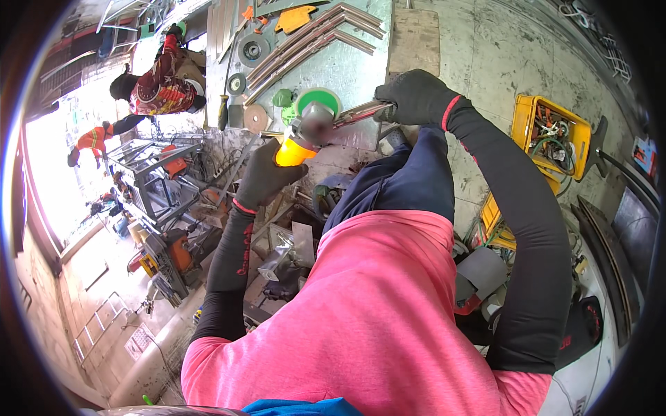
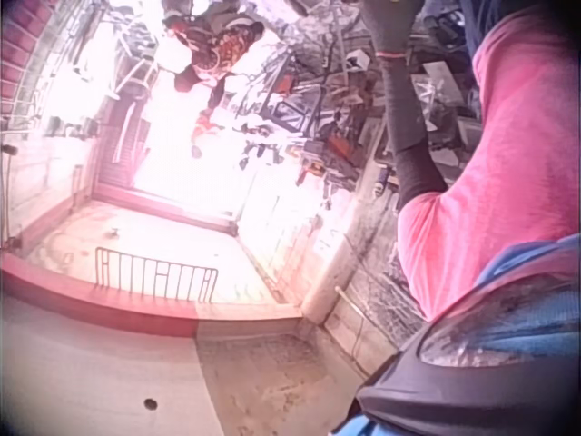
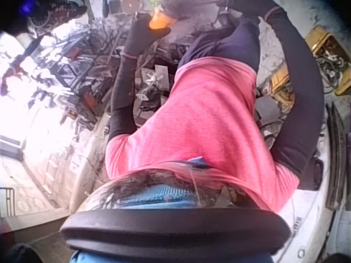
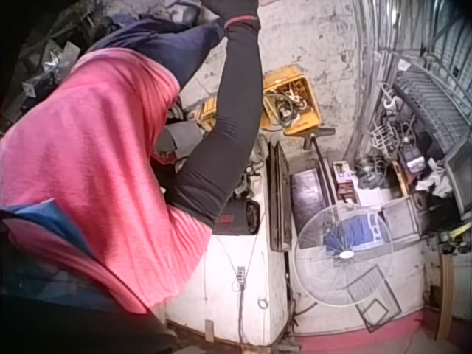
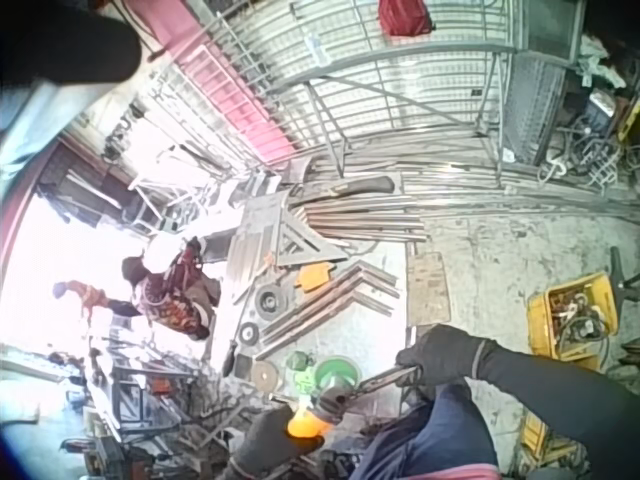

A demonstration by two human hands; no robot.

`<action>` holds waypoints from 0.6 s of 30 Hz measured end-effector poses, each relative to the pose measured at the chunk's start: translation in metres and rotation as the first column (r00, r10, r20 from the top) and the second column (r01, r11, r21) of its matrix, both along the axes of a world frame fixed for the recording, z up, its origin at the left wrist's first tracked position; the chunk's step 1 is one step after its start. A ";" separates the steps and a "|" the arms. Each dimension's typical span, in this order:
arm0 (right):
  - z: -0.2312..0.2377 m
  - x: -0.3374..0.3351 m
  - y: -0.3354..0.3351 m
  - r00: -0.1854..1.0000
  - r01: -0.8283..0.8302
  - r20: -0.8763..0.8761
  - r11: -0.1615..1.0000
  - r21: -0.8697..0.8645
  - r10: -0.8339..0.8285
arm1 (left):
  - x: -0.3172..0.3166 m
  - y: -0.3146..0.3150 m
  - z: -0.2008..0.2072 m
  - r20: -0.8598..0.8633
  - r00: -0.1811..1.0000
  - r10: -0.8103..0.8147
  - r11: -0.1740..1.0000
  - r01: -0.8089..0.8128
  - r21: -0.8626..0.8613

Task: Use an angle grinder to smooth or cut metal pipe sections on a workbench.

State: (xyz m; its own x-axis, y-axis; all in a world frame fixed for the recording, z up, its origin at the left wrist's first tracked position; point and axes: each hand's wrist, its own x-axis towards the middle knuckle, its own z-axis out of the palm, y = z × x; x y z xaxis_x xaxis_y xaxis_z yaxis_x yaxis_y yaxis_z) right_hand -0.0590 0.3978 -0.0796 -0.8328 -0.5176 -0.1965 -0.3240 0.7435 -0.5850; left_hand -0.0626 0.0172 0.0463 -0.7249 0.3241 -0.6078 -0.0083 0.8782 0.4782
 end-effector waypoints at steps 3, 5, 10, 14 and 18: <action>0.001 -0.001 0.000 1.000 -0.012 0.015 1.000 0.011 0.012 | 0.001 0.007 0.001 0.004 1.000 0.016 1.000 -0.016 0.014; 0.001 -0.001 0.001 1.000 -0.012 0.001 1.000 -0.003 0.012 | 0.000 0.010 0.001 0.014 1.000 0.016 1.000 -0.016 0.016; 0.002 0.000 0.001 1.000 -0.013 -0.017 1.000 -0.022 0.013 | 0.007 0.000 -0.014 0.008 0.996 0.092 0.994 -0.092 0.052; 0.003 0.000 0.002 1.000 -0.017 0.005 1.000 -0.004 0.017 | 0.007 -0.006 -0.018 0.026 0.987 0.157 0.983 -0.159 0.089; 0.024 -0.006 -0.001 0.982 -0.032 0.190 0.997 0.073 0.018 | 0.008 -0.010 -0.015 0.029 0.991 0.131 0.990 -0.132 0.042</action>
State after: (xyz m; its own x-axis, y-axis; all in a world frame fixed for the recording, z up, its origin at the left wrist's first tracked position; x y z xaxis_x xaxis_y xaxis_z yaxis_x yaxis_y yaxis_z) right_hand -0.0651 0.3971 -0.0552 -0.7639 -0.5155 -0.3882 -0.2323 0.7809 -0.5798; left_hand -0.0546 0.0072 0.0311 -0.7471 0.2535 -0.6144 -0.1352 0.8472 0.5139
